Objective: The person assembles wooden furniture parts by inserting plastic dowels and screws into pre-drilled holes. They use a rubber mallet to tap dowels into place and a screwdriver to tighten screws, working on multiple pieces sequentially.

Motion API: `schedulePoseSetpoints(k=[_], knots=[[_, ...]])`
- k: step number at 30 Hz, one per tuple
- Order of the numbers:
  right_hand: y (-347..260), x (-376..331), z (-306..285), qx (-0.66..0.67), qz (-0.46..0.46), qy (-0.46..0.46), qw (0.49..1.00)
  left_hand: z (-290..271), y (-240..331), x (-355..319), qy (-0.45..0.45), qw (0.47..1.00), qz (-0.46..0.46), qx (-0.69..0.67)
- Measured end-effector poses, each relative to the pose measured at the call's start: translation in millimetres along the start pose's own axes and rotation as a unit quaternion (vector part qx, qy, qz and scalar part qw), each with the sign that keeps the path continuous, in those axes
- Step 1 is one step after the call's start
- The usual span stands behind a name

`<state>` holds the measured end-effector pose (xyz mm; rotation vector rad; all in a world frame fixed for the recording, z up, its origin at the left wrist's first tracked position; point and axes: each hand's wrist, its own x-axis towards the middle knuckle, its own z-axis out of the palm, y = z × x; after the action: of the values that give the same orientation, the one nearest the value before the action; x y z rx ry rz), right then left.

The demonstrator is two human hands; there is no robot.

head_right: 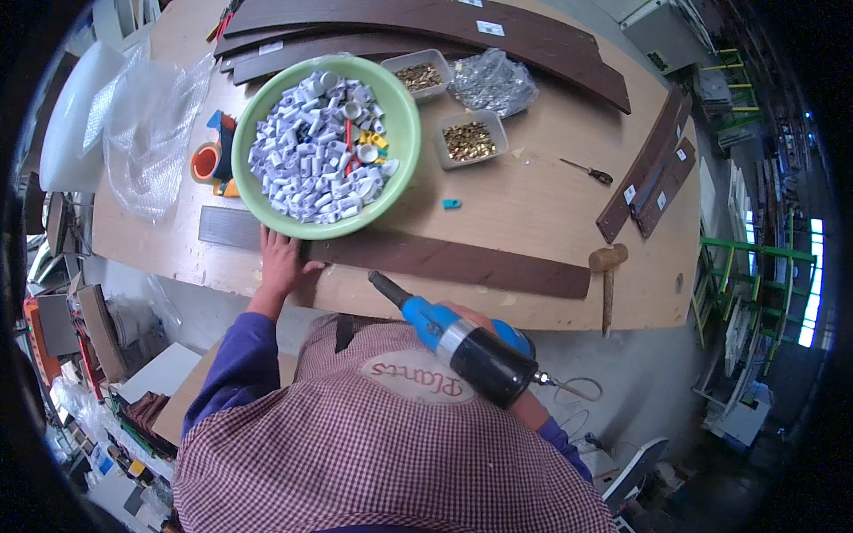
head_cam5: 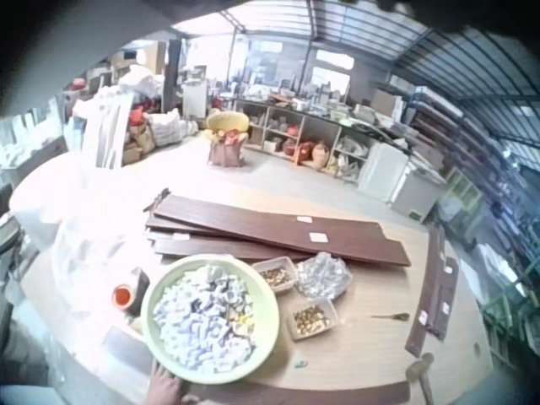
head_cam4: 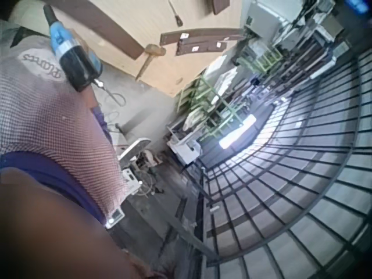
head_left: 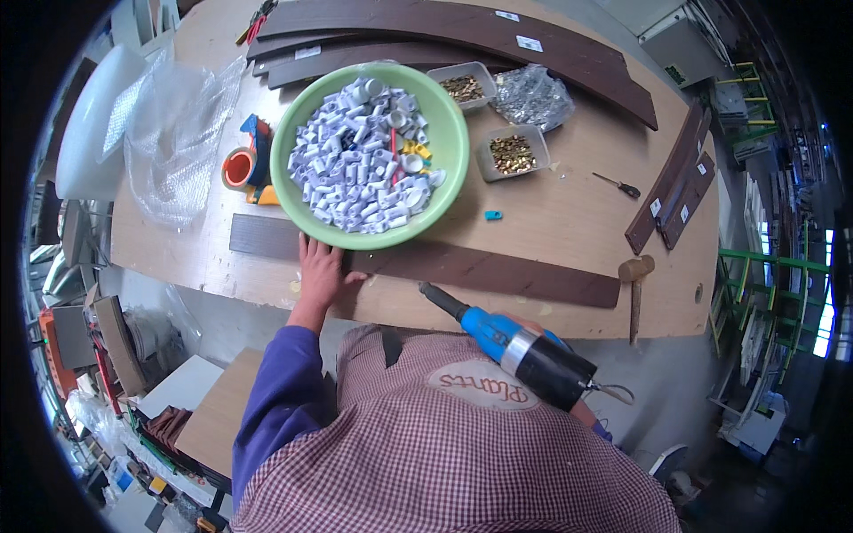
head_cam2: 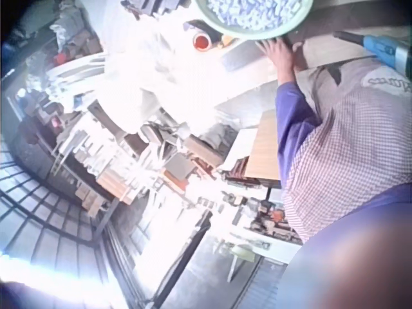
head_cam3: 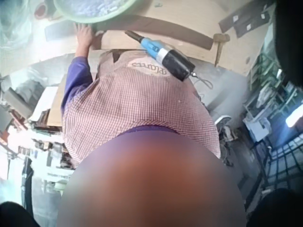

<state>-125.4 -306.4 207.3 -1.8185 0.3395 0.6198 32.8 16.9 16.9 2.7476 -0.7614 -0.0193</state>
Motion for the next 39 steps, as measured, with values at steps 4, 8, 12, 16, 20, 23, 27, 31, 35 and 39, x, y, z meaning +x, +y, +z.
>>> schedulePoseSetpoints(k=[4,8,12,16,20,23,27,31,35,39], knots=[[-15.0,24.4,34.3,0.003,0.028,0.039,0.999,-1.6,9.3,-11.6,-0.013,0.999,0.017,-0.038],[-7.0,35.9,57.4,0.088,-0.058,0.05,0.993,6.1,19.3,-23.4,-0.003,0.998,0.008,-0.055],[-7.9,32.4,68.4,0.247,0.015,0.026,0.969,5.7,14.7,-23.6,0.0,0.998,0.016,-0.067],[-8.8,33.1,80.9,0.123,-0.059,0.059,0.989,4.6,13.2,-22.6,-0.009,0.997,0.011,-0.08],[0.0,39.7,89.4,-0.003,-0.108,0.086,0.99,7.6,11.4,-23.6,-0.009,0.997,0.014,-0.082],[-3.0,44.8,92.1,-0.168,-0.198,0.11,0.959,9.1,9.4,-23.2,-0.008,0.996,0.016,-0.082],[-34.8,53.6,91.0,-0.243,-0.176,0.092,0.949,7.3,9.7,-22.9,-0.01,0.995,0.012,-0.097],[-70.8,75.0,91.3,-0.308,-0.14,0.068,0.938,3.4,11.3,-22.3,-0.024,0.994,0.004,-0.108],[-82.2,96.7,88.8,-0.353,0.005,-0.03,0.935,-0.6,12.0,-21.2,-0.033,0.994,-0.001,-0.105],[-75.1,114.5,94.4,-0.41,0.054,-0.038,0.909,-3.1,12.3,-18.9,-0.062,0.994,-0.007,-0.089]])
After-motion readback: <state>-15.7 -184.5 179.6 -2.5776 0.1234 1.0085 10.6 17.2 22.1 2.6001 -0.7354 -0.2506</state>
